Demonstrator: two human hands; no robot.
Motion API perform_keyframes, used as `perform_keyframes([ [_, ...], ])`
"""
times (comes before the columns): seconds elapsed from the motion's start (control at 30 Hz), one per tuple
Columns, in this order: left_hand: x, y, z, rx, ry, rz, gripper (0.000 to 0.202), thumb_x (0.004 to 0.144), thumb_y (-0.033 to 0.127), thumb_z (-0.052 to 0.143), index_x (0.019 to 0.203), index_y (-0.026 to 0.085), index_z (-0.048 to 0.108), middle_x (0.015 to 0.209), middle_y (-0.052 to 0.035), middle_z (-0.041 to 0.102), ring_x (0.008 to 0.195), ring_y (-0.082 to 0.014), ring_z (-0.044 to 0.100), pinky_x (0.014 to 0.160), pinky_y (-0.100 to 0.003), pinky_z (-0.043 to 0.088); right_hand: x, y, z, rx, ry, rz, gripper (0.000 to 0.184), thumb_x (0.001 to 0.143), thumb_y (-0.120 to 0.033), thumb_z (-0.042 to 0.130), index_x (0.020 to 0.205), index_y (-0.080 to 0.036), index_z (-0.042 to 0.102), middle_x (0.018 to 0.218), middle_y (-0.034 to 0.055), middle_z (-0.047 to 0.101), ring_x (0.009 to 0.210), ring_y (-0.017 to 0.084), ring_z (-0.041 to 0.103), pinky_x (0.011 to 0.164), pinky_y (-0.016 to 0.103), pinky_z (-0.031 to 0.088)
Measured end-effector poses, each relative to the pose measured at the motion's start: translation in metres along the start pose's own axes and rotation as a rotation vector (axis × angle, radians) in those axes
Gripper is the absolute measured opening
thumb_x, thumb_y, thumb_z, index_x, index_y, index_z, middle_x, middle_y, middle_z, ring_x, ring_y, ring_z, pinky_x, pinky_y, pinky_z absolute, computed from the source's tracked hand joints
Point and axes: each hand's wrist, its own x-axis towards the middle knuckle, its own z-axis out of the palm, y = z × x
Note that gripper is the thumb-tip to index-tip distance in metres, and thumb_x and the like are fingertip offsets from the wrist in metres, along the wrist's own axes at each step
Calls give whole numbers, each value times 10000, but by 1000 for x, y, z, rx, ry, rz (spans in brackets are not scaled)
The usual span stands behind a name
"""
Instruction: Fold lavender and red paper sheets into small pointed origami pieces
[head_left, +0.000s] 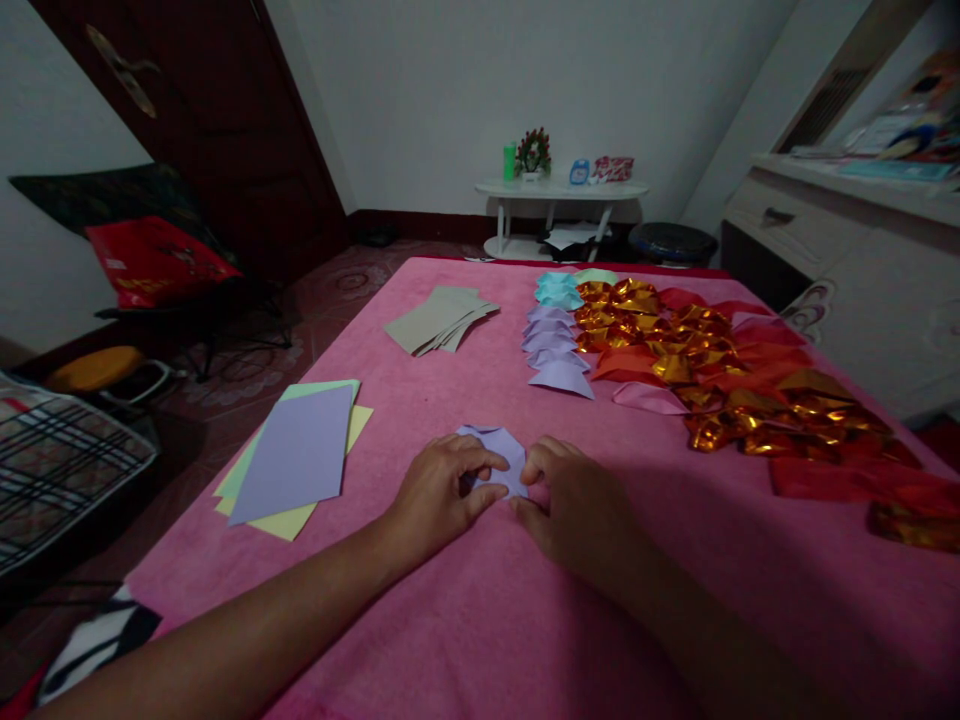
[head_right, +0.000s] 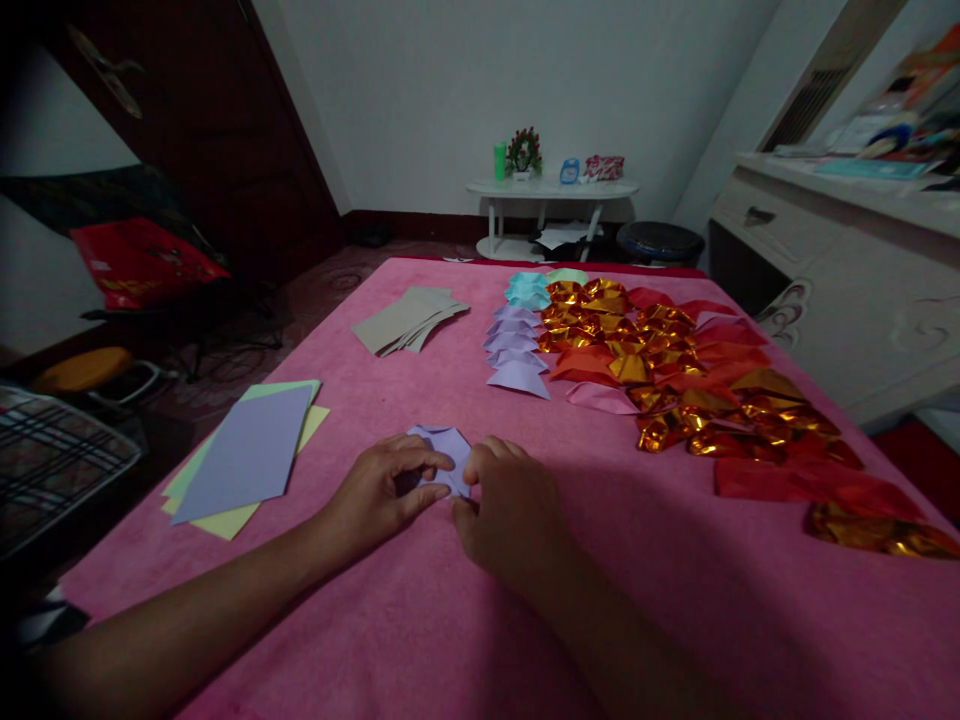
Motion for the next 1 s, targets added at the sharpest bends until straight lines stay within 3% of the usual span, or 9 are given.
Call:
perform_keyframes([
  [0.23,-2,0,1,-82,-5,17,90,798,255,656,758,196,712,713,-16,609,714,-138,533,677,-261,396,0,2,1,-13,5,-18,180,668,-178,663,739,-202,499,788,5,552,750,161,478,637,264,302],
  [0.5,1,8,3,92,5,-55,107,780,185,603,675,185,621,692,3,599,697,-139,524,669,-266,373,0,1,0,-12,-1,-7,169,662,-168,654,738,-200,507,793,4,562,759,162,488,644,266,307],
  [0.63,0,10,2,143,4,-53,33,779,226,615,770,194,617,765,-5,606,752,-158,531,678,-275,365,0,1,1,-5,-4,-12,164,665,-165,644,743,-200,505,797,4,561,758,161,487,647,266,310],
  [0.73,-1,10,-1,150,-18,-55,131,769,294,646,866,209,624,828,-11,612,781,-169,532,694,-288,366,0,2,1,-6,-1,-19,157,673,-170,639,742,-200,502,793,4,556,755,160,483,644,266,307],
  [0.87,2,11,-2,141,-45,-47,29,789,232,607,787,209,626,808,-4,612,806,-168,536,714,-289,361,1,2,0,-12,-6,-18,166,665,-171,647,743,-199,504,791,4,555,756,159,480,636,264,302],
  [1.0,4,12,-1,142,-27,-48,68,791,189,576,736,197,615,762,-4,600,764,-160,529,692,-284,358,1,0,0,-16,-5,-11,167,665,-167,649,742,-199,504,795,4,556,753,157,481,625,260,296],
])
